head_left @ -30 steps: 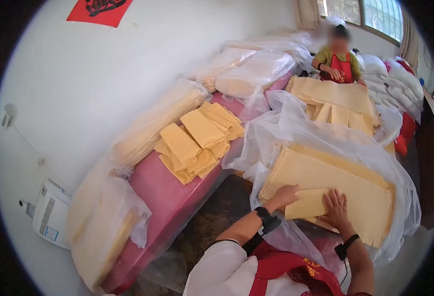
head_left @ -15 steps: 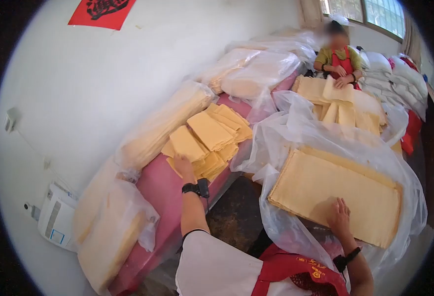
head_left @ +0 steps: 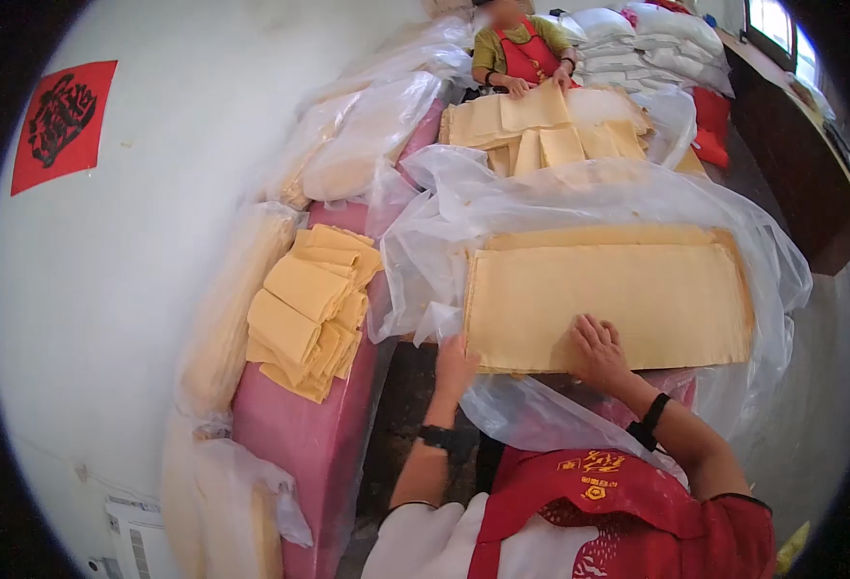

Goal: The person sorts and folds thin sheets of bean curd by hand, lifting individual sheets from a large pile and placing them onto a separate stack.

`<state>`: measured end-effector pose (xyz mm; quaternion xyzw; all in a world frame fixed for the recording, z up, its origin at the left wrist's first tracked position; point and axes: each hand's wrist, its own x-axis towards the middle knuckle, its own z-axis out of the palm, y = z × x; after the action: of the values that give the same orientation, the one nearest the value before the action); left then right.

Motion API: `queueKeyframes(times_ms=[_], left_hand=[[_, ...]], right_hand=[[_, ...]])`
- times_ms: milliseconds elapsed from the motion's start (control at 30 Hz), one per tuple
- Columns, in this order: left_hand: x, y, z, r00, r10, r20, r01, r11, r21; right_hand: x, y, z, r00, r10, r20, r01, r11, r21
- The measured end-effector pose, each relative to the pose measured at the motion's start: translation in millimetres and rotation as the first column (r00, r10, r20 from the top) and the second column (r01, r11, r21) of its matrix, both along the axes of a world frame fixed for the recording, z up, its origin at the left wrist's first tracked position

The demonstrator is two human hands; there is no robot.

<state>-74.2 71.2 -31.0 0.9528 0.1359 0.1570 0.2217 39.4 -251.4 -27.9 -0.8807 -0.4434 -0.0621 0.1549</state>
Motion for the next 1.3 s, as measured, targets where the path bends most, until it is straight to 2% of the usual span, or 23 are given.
queueKeyframes(times_ms=[33, 100, 133, 200, 233, 300, 400, 533, 567, 600, 733, 767, 800, 833, 900, 967, 1033, 1067, 1133, 1200, 1233, 1267, 1300], left_hand=[[2.4, -5.8, -4.8, 1.000, -0.010, -0.004, 0.010, 1.000, 0.006], [4.8, -16.6, -10.4, 0.979, 0.198, -0.041, -0.202, 0.955, -0.217], [6.6, -18.2, -9.3, 0.980, 0.191, -0.047, -0.197, 0.957, -0.214], [11.3, -15.1, -1.7, 0.976, 0.185, -0.120, -0.220, 0.822, -0.525], [14.2, -16.4, 3.7, 0.976, 0.183, -0.121, -0.219, 0.828, -0.517], [20.8, -19.4, 11.7, 0.955, 0.229, -0.190, -0.281, 0.486, -0.827], [25.1, -15.8, -5.7, 0.958, 0.257, -0.126, -0.228, 0.420, -0.879], [27.6, -27.2, -7.2, 0.956, 0.285, 0.065, -0.099, 0.526, -0.845], [23.9, -32.5, 10.8, 0.963, 0.268, -0.004, -0.222, 0.791, -0.570], [23.7, -38.2, 28.5, 0.958, 0.277, -0.073, -0.286, 0.937, -0.202], [35.5, -39.7, 37.4, 0.955, 0.173, -0.243, -0.200, 0.976, -0.091], [41.8, -36.6, 28.9, 0.981, 0.099, -0.167, -0.173, 0.841, -0.513], [48.0, -35.8, 24.7, 0.996, 0.062, -0.063, -0.086, 0.546, -0.833], [54.1, -39.6, 27.9, 0.997, 0.058, -0.055, -0.078, 0.546, -0.834], [68.2, -51.4, 36.2, 0.996, 0.049, 0.071, 0.063, 0.138, -0.988], [75.6, -68.4, 45.1, 0.994, 0.056, 0.095, 0.088, 0.110, -0.990], [77.3, -72.0, 35.7, 0.993, 0.058, 0.106, 0.101, 0.082, -0.991], [76.8, -65.2, 21.2, 0.992, 0.109, 0.069, 0.059, 0.094, -0.994], [75.6, -56.1, 1.9, 0.987, 0.154, 0.034, 0.019, 0.100, -0.995], [75.5, -51.0, -7.3, 0.998, 0.054, 0.025, 0.012, 0.222, -0.975], [76.5, -52.3, -4.5, 0.998, 0.051, 0.021, 0.010, 0.214, -0.977], [78.5, -56.3, 3.5, 0.999, 0.047, -0.024, -0.037, 0.294, -0.955], [79.1, -63.4, 12.3, 0.996, 0.043, -0.072, -0.083, 0.373, -0.924]], right_hand=[[0.0, -0.6, 0.2, 1.000, -0.008, -0.009, 0.008, 1.000, 0.007], [-0.5, -4.2, 5.7, 1.000, -0.002, -0.011, 0.002, 1.000, -0.003], [-1.0, -7.3, 7.5, 1.000, 0.016, -0.005, -0.016, 1.000, -0.016], [-1.7, -9.3, 2.0, 1.000, 0.013, -0.007, -0.013, 1.000, 0.000], [-0.9, -8.5, -0.6, 1.000, 0.012, -0.004, -0.012, 1.000, 0.015], [-0.9, -7.4, -4.3, 1.000, 0.000, 0.005, 0.000, 0.999, 0.041], [-4.5, -7.4, -0.9, 1.000, -0.011, -0.008, 0.011, 0.999, 0.048], [-2.4, -7.4, -5.0, 1.000, -0.003, -0.007, 0.003, 1.000, 0.017], [-2.4, -6.8, -6.8, 1.000, -0.004, -0.006, 0.004, 1.000, 0.014], [-1.9, -5.6, -7.7, 1.000, -0.011, -0.001, 0.011, 1.000, -0.005], [-4.3, 15.4, 4.7, 0.993, -0.049, -0.110, 0.036, 0.992, -0.119], [-5.9, 25.3, 12.5, 0.993, -0.050, -0.105, 0.037, 0.992, -0.123], [-8.2, 37.9, 25.1, 0.979, -0.020, -0.201, -0.003, 0.994, -0.111], [-9.4, 49.7, 35.1, 0.956, 0.010, -0.293, -0.039, 0.995, -0.093], [-6.5, 76.3, 31.3, 0.940, -0.019, -0.341, 0.020, 1.000, -0.002], [5.3, 91.8, 17.6, 0.920, -0.050, -0.388, 0.090, 0.992, 0.084], [16.2, 96.7, 7.6, 0.828, -0.200, -0.524, 0.332, 0.928, 0.172], [21.2, 92.2, 5.8, 0.827, -0.212, -0.521, 0.344, 0.923, 0.171], [37.7, 77.1, 8.4, 0.574, -0.032, -0.818, 0.577, 0.725, 0.376], [71.7, 56.2, -4.8, 0.519, 0.124, -0.846, 0.698, 0.510, 0.503], [63.6, 33.2, 53.7, 0.513, 0.159, -0.844, 0.735, 0.426, 0.527], [53.1, 12.7, 115.6, 0.509, 0.194, -0.839, 0.767, 0.341, 0.544], [59.8, 11.3, 120.3, 0.505, 0.185, -0.843, 0.771, 0.341, 0.537]])
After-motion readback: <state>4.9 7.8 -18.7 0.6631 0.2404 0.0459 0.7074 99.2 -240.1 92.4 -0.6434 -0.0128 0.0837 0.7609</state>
